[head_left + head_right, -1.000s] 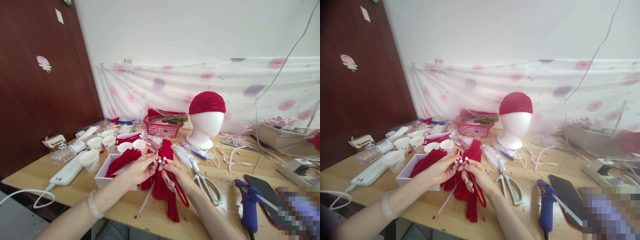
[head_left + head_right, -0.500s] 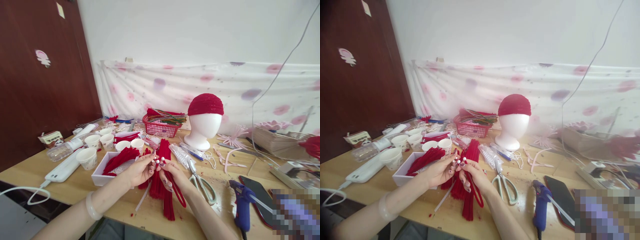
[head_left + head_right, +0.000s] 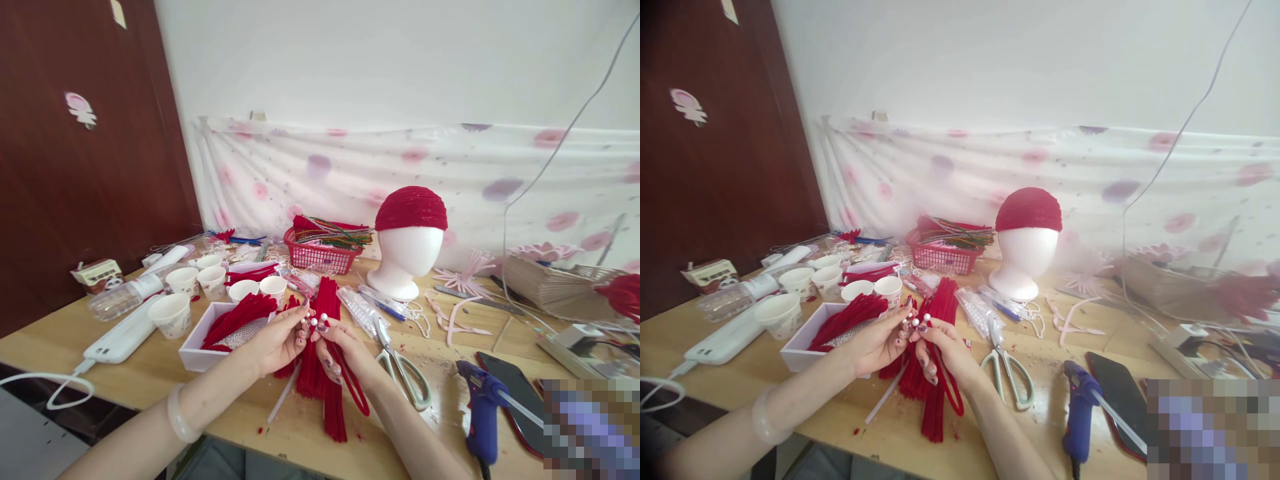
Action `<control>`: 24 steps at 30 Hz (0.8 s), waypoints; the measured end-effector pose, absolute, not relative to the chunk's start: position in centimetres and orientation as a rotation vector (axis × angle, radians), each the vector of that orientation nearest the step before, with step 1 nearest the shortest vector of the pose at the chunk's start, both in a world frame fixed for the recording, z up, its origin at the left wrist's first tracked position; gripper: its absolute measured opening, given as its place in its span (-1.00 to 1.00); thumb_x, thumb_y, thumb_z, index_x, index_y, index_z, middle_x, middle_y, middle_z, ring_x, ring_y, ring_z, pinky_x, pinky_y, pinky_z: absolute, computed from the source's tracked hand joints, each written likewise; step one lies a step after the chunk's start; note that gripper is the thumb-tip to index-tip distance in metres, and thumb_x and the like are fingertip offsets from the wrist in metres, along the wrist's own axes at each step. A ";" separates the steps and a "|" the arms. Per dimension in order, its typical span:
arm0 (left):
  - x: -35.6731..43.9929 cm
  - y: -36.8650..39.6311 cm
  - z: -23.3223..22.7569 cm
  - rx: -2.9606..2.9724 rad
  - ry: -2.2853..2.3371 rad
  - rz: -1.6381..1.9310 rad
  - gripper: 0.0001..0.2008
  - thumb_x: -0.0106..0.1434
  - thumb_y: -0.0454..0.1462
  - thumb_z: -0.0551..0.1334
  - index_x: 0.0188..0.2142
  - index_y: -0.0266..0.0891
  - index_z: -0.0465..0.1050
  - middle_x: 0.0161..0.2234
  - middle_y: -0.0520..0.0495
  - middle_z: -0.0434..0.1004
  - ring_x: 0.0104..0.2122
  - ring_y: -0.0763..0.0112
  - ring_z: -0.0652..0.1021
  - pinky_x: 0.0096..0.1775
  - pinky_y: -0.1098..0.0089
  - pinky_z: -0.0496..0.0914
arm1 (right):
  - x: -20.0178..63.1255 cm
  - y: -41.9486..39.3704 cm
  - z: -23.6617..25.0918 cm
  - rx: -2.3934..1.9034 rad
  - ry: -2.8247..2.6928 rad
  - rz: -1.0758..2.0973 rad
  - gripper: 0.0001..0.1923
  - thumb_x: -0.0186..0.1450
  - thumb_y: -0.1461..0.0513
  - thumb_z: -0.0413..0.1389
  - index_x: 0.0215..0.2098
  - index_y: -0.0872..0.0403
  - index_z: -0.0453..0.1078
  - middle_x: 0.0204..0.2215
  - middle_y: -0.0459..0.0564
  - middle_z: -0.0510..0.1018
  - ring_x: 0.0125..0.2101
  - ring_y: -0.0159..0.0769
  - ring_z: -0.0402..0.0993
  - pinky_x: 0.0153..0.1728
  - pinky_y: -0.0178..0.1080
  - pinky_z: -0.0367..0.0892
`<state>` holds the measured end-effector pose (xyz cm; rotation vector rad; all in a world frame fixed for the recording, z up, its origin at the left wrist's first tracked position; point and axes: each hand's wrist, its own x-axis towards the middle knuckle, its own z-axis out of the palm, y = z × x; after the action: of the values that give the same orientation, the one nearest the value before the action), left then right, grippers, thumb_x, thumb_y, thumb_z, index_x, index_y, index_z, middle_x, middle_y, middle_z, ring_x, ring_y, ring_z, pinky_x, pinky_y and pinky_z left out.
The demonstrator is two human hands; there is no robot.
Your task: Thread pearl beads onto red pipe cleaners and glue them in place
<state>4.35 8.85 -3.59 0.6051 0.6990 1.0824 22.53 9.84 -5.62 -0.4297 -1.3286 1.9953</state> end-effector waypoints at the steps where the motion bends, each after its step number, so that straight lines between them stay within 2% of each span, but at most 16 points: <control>1: 4.4 8.9 -3.5 0.603 0.709 1.084 -0.81 0.42 -0.23 0.28 -0.04 -0.29 0.48 -0.18 -0.05 0.57 -0.36 0.42 0.58 -0.37 0.37 0.54 | 22.5 9.8 -5.6 -0.429 -1.329 1.991 -0.77 0.48 0.11 0.16 -0.09 0.14 0.47 -0.34 -0.10 0.58 -0.52 -0.43 0.49 -0.54 -0.35 0.45; 9: 4.3 8.7 -3.0 0.599 0.762 1.091 -0.73 0.41 -0.20 0.28 0.04 -0.26 0.47 -0.05 -0.13 0.57 -0.22 0.30 0.62 -0.23 0.24 0.58 | 22.5 9.8 -5.3 -0.420 -1.335 1.987 -0.77 0.48 0.12 0.16 -0.10 0.14 0.47 -0.34 -0.10 0.57 -0.53 -0.44 0.49 -0.54 -0.35 0.45; 17: 4.6 8.5 -2.9 0.609 0.776 1.122 -0.80 0.41 -0.24 0.29 -0.03 -0.29 0.48 -0.17 -0.06 0.57 -0.36 0.41 0.59 -0.36 0.36 0.55 | 22.6 9.7 -5.2 -0.428 -1.330 1.970 -0.78 0.48 0.12 0.16 -0.10 0.14 0.47 -0.38 -0.13 0.56 -0.57 -0.47 0.45 -0.59 -0.38 0.41; 24: 4.7 8.4 -2.9 0.581 0.786 1.133 -0.81 0.42 -0.24 0.28 -0.04 -0.29 0.48 -0.19 -0.05 0.57 -0.38 0.43 0.57 -0.39 0.39 0.53 | 22.5 9.8 -5.2 -0.452 -1.334 1.977 -0.77 0.48 0.12 0.16 -0.07 0.14 0.47 -0.32 -0.10 0.58 -0.52 -0.43 0.50 -0.54 -0.34 0.46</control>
<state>4.69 8.44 -2.90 0.5806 0.7859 1.1327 22.52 9.78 -5.23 -0.4517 -1.3340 1.9765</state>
